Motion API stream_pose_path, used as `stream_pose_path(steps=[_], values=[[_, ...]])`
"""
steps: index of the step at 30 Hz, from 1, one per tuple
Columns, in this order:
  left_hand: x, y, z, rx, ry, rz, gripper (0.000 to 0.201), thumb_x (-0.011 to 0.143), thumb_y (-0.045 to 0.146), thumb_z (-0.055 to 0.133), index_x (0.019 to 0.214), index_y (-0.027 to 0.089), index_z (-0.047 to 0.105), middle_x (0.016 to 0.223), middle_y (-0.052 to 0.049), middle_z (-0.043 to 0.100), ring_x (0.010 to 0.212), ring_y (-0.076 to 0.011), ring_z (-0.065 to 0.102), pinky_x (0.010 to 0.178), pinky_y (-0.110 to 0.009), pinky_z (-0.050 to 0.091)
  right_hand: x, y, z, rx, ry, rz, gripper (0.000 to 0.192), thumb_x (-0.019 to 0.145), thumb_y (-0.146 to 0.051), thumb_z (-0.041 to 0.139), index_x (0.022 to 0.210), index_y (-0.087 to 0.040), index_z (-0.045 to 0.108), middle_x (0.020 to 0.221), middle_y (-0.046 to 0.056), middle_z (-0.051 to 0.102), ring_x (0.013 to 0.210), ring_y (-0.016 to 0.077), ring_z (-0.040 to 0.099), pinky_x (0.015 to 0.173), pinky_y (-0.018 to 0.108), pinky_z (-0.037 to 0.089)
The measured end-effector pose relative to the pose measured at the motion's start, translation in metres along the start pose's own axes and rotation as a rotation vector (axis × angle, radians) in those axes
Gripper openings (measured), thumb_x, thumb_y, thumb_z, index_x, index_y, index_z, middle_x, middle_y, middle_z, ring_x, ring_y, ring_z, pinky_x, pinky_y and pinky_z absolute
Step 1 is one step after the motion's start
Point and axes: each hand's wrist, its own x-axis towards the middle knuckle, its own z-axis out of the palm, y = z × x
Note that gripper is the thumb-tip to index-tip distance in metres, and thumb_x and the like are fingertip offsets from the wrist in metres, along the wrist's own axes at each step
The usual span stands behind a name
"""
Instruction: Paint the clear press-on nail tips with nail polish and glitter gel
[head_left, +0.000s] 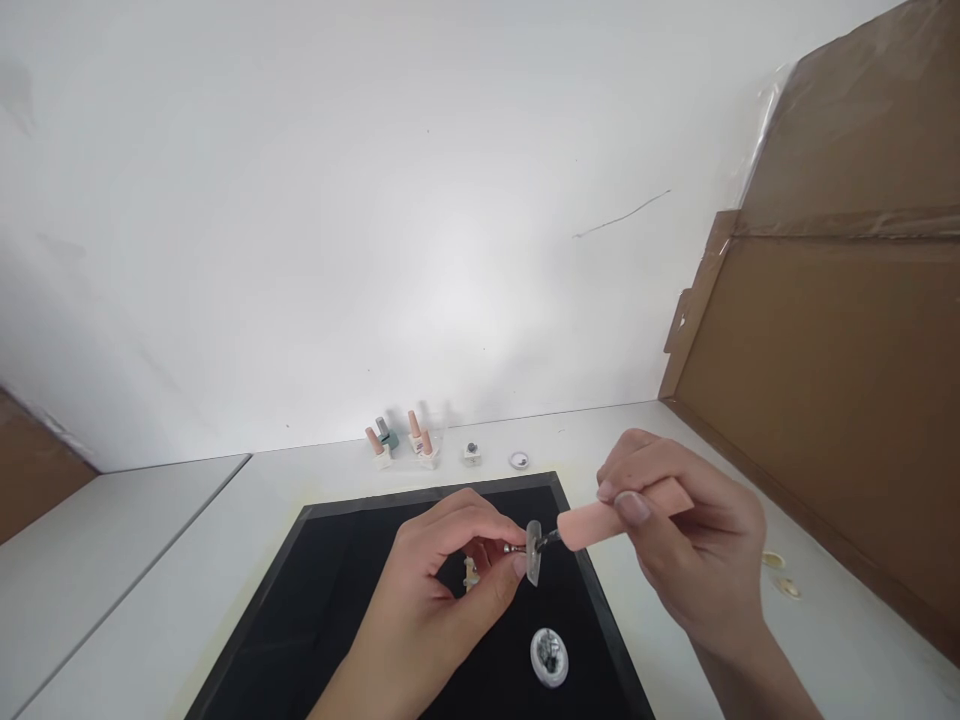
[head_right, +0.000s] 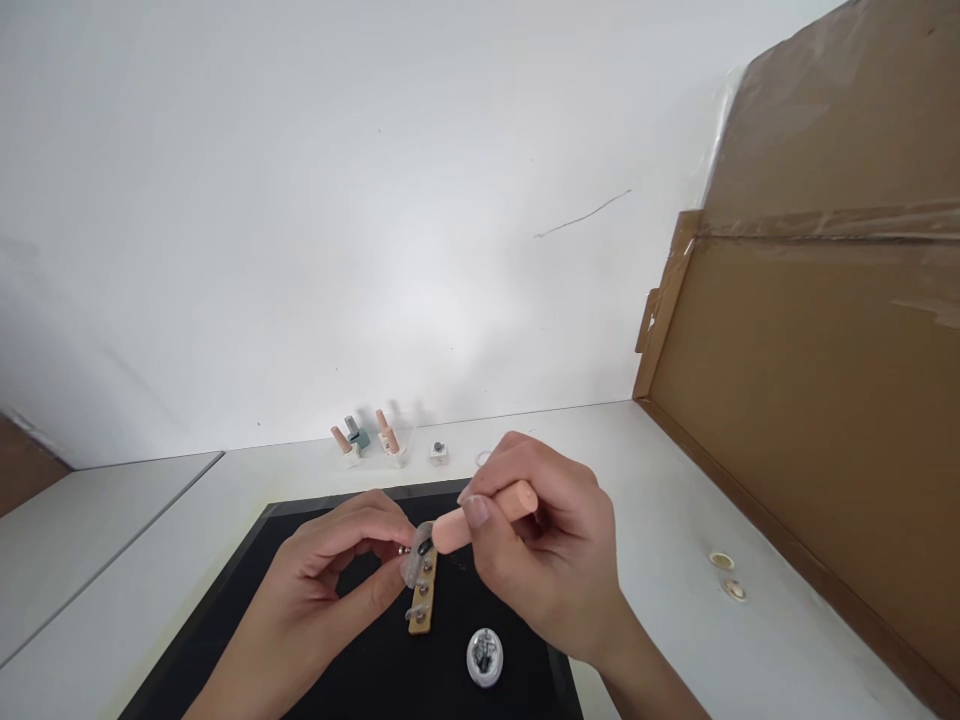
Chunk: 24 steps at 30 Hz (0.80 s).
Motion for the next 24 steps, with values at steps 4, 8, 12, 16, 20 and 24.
stream_pose_path(steps=[4,8,12,16,20,24], values=[[-0.0008,-0.0018,-0.0021,0.005,0.006,0.017,0.016,0.079,0.007,0.063,0.078,0.021,0.072,0.069,0.001,0.065,0.06,-0.0102,0.06,0.055,-0.018,0.05,-0.0004,0.0039,0.0007,0.008,0.056,-0.036,0.016,0.091,-0.016,0.058,0.078,-0.023,0.063,0.06,-0.002,0.057,0.048,0.0116,0.047,0.043,0.025,0.039],[0.0008,-0.0012,-0.0039,0.018,0.018,0.046,0.017,0.077,0.005,0.063,0.077,0.02,0.072,0.068,0.001,0.065,0.059,-0.0094,0.06,0.054,-0.017,0.049,0.0019,0.0038,0.0012,0.091,0.001,-0.045,0.014,0.09,-0.014,0.058,0.079,-0.022,0.063,0.063,-0.002,0.057,0.052,0.0105,0.048,0.046,0.024,0.04],[0.0022,0.0008,-0.0028,0.024,0.024,0.07,0.019,0.076,0.003,0.064,0.078,0.02,0.071,0.069,0.002,0.065,0.058,-0.0087,0.061,0.053,-0.016,0.049,0.0052,-0.0005,-0.0005,0.07,-0.052,-0.067,0.015,0.084,-0.008,0.059,0.076,-0.02,0.062,0.06,-0.003,0.056,0.052,0.0093,0.048,0.046,0.023,0.04],[0.0004,0.0004,0.0003,0.037,0.019,0.085,0.019,0.077,0.003,0.063,0.078,0.02,0.071,0.068,0.002,0.065,0.058,-0.0088,0.061,0.054,-0.016,0.05,0.0051,-0.0006,-0.0032,-0.012,-0.043,-0.063,0.015,0.083,-0.009,0.06,0.075,-0.021,0.061,0.059,-0.004,0.054,0.05,0.0083,0.046,0.043,0.022,0.036],[-0.0018,-0.0023,0.0021,0.039,0.014,0.09,0.019,0.077,0.003,0.062,0.078,0.02,0.071,0.069,0.001,0.065,0.058,-0.0089,0.061,0.054,-0.016,0.051,0.0019,0.0041,-0.0042,-0.034,-0.007,-0.058,0.015,0.087,-0.01,0.059,0.077,-0.022,0.06,0.06,-0.003,0.06,0.051,0.0093,0.048,0.044,0.022,0.038],[-0.0014,-0.0041,0.0016,0.045,0.01,0.102,0.019,0.077,0.003,0.062,0.078,0.02,0.071,0.069,0.001,0.065,0.058,-0.0092,0.061,0.055,-0.016,0.051,-0.0004,0.006,-0.004,0.035,-0.001,-0.045,0.015,0.09,-0.013,0.057,0.079,-0.022,0.061,0.063,-0.003,0.058,0.052,0.0096,0.048,0.047,0.023,0.041]])
